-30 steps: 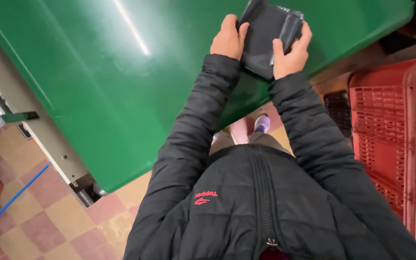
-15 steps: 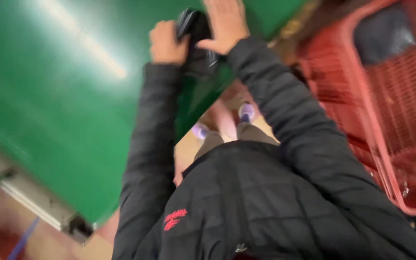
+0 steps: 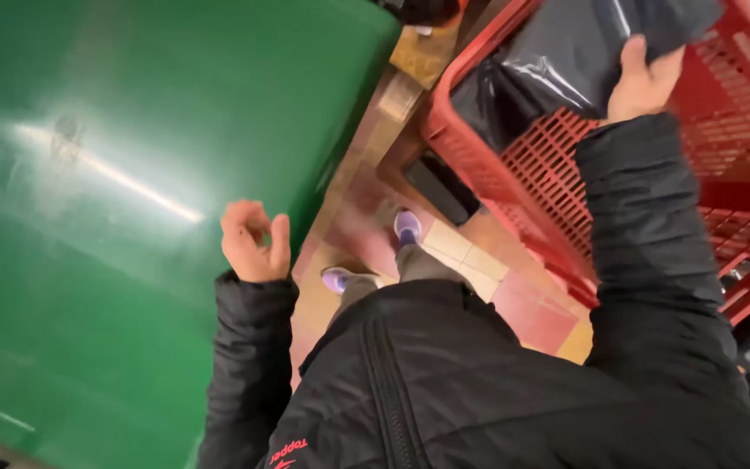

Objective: Folding black plastic bags on a conveyor belt and placing them into a red plastic crate.

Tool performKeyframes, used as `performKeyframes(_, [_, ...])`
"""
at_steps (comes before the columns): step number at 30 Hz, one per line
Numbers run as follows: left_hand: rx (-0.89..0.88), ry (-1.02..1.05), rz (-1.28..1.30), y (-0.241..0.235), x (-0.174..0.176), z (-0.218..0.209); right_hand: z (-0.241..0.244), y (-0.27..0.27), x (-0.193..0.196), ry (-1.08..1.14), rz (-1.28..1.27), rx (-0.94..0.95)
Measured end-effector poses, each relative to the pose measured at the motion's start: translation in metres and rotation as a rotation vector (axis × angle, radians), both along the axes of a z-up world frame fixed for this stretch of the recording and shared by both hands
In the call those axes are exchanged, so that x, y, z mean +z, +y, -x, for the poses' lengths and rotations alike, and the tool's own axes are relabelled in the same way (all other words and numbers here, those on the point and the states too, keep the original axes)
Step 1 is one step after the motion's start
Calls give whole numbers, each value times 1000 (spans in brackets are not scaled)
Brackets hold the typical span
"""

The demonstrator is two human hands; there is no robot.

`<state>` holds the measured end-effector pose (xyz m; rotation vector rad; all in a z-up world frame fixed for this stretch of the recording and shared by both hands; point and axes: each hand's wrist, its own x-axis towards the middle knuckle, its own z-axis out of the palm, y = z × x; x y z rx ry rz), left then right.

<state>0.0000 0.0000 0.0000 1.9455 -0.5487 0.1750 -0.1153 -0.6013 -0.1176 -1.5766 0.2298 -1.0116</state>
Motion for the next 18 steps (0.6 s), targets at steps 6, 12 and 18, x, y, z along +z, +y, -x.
performKeyframes(6, [214, 201, -134, -15, -40, 36, -9, -90, -219, 677, -225, -511])
performKeyframes(12, [287, 287, -189, 12, -74, 51, -27, -125, -252, 995, -218, -451])
performKeyframes(18, [210, 122, -342, 53, -86, 60, -15, -71, -80, 843, 273, -364])
